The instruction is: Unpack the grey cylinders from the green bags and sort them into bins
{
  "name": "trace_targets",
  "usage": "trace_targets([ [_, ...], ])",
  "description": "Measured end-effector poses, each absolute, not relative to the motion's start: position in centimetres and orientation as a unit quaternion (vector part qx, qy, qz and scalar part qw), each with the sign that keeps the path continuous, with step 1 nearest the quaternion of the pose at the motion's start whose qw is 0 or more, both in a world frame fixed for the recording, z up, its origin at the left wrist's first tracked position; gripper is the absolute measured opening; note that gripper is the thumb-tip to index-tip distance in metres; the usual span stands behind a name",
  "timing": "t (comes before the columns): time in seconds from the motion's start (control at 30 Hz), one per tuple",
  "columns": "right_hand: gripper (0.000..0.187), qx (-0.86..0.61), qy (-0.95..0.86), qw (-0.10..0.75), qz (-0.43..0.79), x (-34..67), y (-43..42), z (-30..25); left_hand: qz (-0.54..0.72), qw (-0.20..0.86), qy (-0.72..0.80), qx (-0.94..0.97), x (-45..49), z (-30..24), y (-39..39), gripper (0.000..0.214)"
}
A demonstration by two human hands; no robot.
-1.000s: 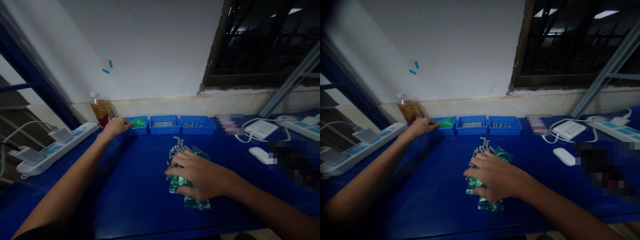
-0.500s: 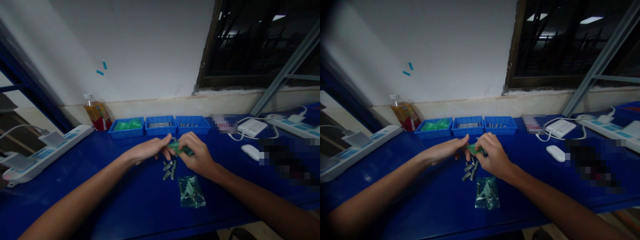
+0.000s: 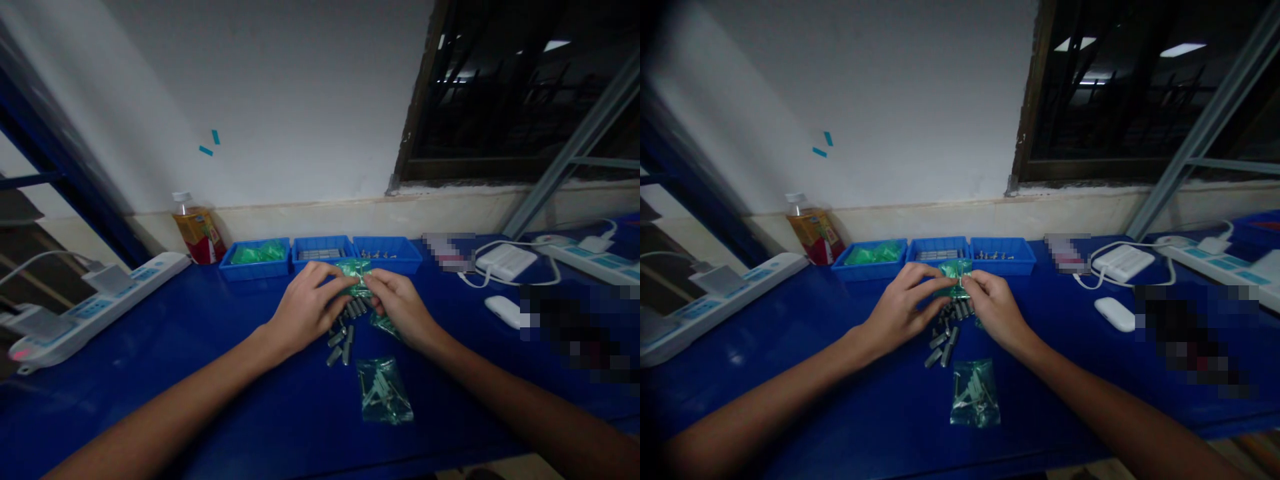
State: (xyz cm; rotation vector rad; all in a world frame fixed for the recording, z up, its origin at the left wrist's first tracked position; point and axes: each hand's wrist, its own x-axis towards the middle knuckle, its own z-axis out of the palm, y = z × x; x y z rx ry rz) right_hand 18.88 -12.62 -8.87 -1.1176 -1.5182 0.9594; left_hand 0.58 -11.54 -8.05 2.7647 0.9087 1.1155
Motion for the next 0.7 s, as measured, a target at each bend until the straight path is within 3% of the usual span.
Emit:
trace_targets([
  [0.1,0.029,-0.474,-0.673,0.496,0.275,19.1,-12.5,-9.3,0.355,0.110,0.327,0.869,0.6,-7.8,-11.2,0.030],
  [0.23,0.029,-0.426,-0.781,0.449,0.085,19.4,-12.7,-9.9,0.372,0.357,0.412,0.751,0.8,-7.4,-10.7,0.050],
  [0.37,0.036,-0.379,-0.827,0.414,0.035,19.3,-12.7,-10.2,0.352,0.460,0.434,0.690,0.5,-6.3,-9.9,0.029],
  [0.5,0.035,-0.367,-0.862,0.341,0.077,19.6,-13.6,-8.6,0.395,0.380,0.492,0.676,-3.0,-3.8,-7.4,0.016],
  [0.6,0.034,-0.329,-0.912,0.188,0.155,20.3,-14.8,-6.7,0.434,0.229,0.601,0.630,-7.8,-2.4,-5.0,0.016],
  [0.7,0.050,-0.282,-0.928,0.055,0.237,21.2,-16.0,-5.6,0.426,0.165,0.651,0.607,-12.0,-2.8,-2.9,0.027],
])
